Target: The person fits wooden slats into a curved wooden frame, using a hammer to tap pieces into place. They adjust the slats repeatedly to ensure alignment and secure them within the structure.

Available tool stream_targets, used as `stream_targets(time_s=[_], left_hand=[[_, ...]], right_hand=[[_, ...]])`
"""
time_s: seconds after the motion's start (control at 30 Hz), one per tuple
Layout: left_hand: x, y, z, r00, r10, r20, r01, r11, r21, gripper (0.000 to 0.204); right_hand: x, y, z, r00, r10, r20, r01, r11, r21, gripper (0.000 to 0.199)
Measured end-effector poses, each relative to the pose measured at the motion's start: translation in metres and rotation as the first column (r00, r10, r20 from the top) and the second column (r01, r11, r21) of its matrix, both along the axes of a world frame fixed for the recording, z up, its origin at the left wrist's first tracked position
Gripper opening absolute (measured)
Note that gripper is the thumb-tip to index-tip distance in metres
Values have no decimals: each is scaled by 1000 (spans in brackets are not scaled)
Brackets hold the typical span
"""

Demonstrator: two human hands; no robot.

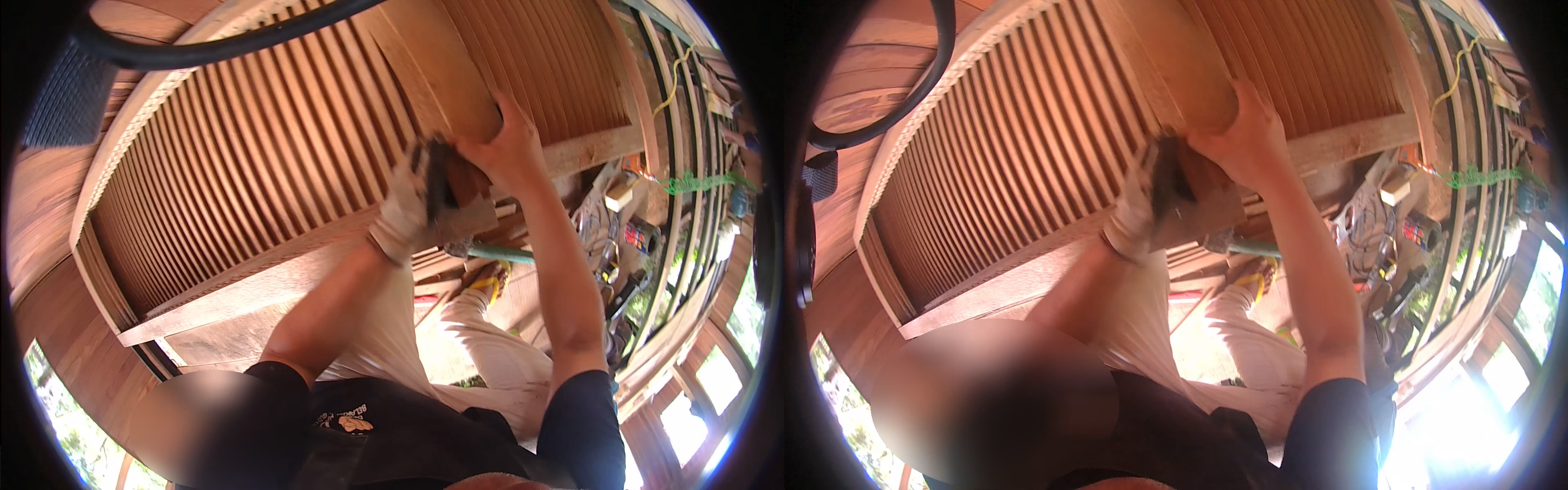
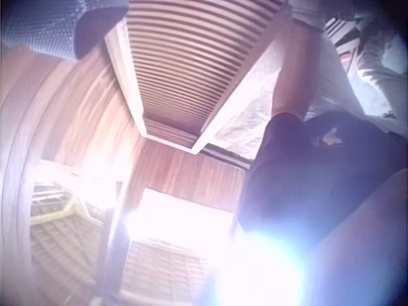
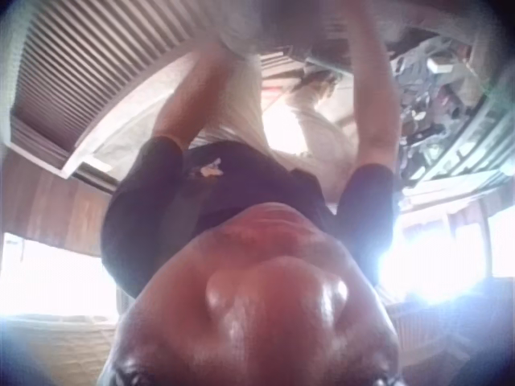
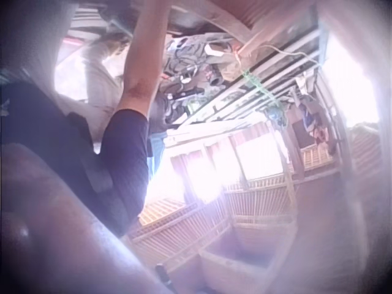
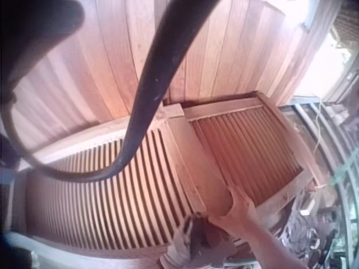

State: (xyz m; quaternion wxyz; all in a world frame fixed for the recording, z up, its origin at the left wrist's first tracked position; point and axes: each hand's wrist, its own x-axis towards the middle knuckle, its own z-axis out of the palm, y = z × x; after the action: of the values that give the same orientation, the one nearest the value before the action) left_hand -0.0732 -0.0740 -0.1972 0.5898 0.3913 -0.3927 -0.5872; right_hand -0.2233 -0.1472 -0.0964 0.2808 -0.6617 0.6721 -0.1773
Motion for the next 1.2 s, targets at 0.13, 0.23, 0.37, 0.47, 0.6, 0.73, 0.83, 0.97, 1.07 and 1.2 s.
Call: stream_targets(time_s=[0.13,0.23,0.37,0.47,0.6,0.73,0.83,0.97,1.07,1.2], left_hand=[[0,22,47,935,-165,314,156,986,55,37],[-7,33,85,941,-191,-280,290,880,376,31],[-19,40,102,841,-195,-504,481,695,534,22],[-22,48,98,920,-182,-346,348,783,516,24],[-21,57,89,941,-143,-305,289,810,511,19],[7,57,75,937,-170,-304,301,835,460,21],[22,53,100,921,-270,-280,376,799,469,23],[44,55,112,941,-309,-138,334,786,521,25],[79,59,106,918,-395,-39,367,807,463,22],[76,68,104,921,-375,-102,374,786,492,20]], right_hand=[[-8,16,18,992,-72,105,57,989,137,93],[-22,27,22,992,-51,117,33,988,148,96],[-26,44,30,984,-101,149,81,988,131,102],[-19,52,40,970,-131,205,110,987,115,100],[-29,66,20,979,-131,155,136,990,-22,96],[-69,75,35,975,-156,155,163,986,-35,97],[-106,82,18,979,-201,45,204,976,-78,95],[-134,85,-7,982,-188,2,187,975,-118,87],[-150,85,-9,961,-195,199,198,980,5,81],[-158,70,-14,954,-299,-30,298,954,-28,75]])
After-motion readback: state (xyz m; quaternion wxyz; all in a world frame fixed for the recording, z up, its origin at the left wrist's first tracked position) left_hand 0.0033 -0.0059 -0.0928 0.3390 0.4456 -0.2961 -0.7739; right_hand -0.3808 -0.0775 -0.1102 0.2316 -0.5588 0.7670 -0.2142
